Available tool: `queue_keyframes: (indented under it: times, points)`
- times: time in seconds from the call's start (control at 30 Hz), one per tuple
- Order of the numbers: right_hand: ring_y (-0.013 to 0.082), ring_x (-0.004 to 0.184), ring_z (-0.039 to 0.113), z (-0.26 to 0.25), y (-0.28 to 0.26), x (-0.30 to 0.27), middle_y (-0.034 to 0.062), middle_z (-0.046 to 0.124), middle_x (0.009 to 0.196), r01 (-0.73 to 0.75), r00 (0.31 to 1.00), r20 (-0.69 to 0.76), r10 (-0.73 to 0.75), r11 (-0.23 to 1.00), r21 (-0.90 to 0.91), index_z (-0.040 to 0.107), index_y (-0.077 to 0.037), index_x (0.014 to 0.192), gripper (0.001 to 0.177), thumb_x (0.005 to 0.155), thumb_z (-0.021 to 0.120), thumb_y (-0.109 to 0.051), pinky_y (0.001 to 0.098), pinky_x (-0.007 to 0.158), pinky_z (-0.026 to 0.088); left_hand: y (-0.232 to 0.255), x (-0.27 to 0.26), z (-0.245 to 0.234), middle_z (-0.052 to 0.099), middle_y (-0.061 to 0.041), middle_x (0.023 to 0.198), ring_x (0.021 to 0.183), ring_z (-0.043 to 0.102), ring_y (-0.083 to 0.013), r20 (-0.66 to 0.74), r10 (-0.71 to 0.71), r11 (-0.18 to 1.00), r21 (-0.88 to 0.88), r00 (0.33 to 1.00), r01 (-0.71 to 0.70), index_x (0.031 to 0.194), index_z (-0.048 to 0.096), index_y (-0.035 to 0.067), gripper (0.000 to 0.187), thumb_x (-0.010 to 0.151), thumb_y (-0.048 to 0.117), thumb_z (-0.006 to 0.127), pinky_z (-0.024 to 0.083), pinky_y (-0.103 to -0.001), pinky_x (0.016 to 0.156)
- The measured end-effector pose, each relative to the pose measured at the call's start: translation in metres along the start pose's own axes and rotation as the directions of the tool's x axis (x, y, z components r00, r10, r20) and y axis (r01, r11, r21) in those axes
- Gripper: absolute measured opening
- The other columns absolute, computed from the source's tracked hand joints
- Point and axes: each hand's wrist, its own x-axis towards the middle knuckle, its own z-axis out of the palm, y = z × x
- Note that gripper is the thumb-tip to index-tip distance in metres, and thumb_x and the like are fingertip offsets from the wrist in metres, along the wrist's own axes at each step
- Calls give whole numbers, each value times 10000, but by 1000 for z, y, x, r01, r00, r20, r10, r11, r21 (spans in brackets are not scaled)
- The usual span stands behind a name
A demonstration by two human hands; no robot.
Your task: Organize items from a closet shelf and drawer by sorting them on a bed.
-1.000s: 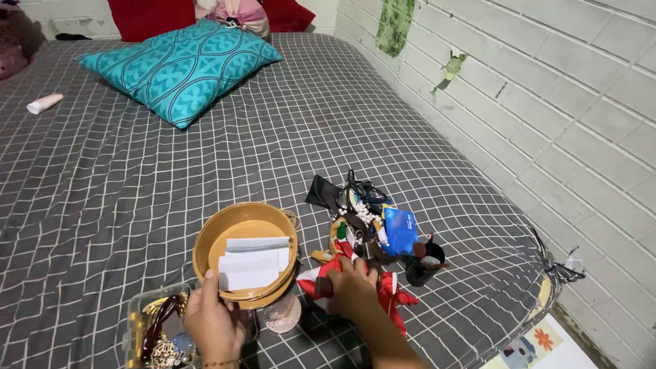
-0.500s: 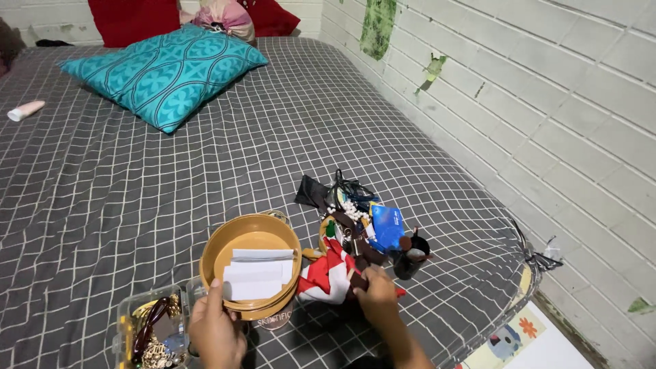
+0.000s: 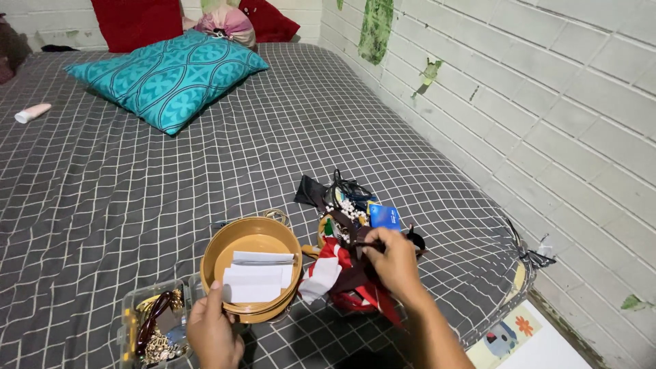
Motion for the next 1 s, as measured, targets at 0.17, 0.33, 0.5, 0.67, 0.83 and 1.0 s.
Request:
queue_keyframes:
  times: [0.17,0.33,0.5,0.67,0.83,1.0]
  points:
    - [319,999,675,-32,-43,12,230,670,1120,409,897,-135,-421,906,-113,736,-96,869,216,691,853,-64,381,809,537,1,-1,-5,610,-37,699,525,455,-79,11,13,1000,-3,1000,-13,833,573,58,290,980,267,713,341,-233,470]
    - [230,1151,701,-56,-58,25,121,713,1237,520,852,-156,-499,841,152,645,-57,955,216,792,784,-22,357,946,541,15,-8,-4,619,-53,702,526,462,-84,-14,1,1000,31,1000,0,833,582,56,277,976,256,710,346,-237,467]
    - [101,960,621,-66,-62,45,29,648,1035,412,905,-279,-322,829,379,592,-47,1116,270,900,752,-18,268,857,532,13,13,4,615,-36,710,532,461,-72,23,26,1000,-18,999,-26,841,577,61,274,991,248,709,348,-228,473]
    - [86,943,631,-62,-77,60,0,629,1060,301,948,-261,-180,772,559,566,-96,1217,352,896,688,-17,259,807,563,0,32,20,575,-15,670,508,444,-75,92,0,996,-92,996,8,845,573,76,266,990,255,706,364,-240,460]
    - [70,853,619,-35,-47,69,-5,645,983,79,992,-123,-9,813,577,603,-91,1233,406,850,712,-9,241,720,538,-16,37,37,569,4,659,507,431,-72,154,-6,994,-108,988,23,842,579,77,248,989,241,693,341,-234,462]
    - [91,537,540,-42,-50,71,-12,586,696,-250,968,159,194,697,673,665,-88,1182,404,801,787,-36,256,460,419,-13,33,55,553,22,651,514,429,-62,149,-73,995,-54,986,82,812,581,77,245,984,218,684,329,-231,468]
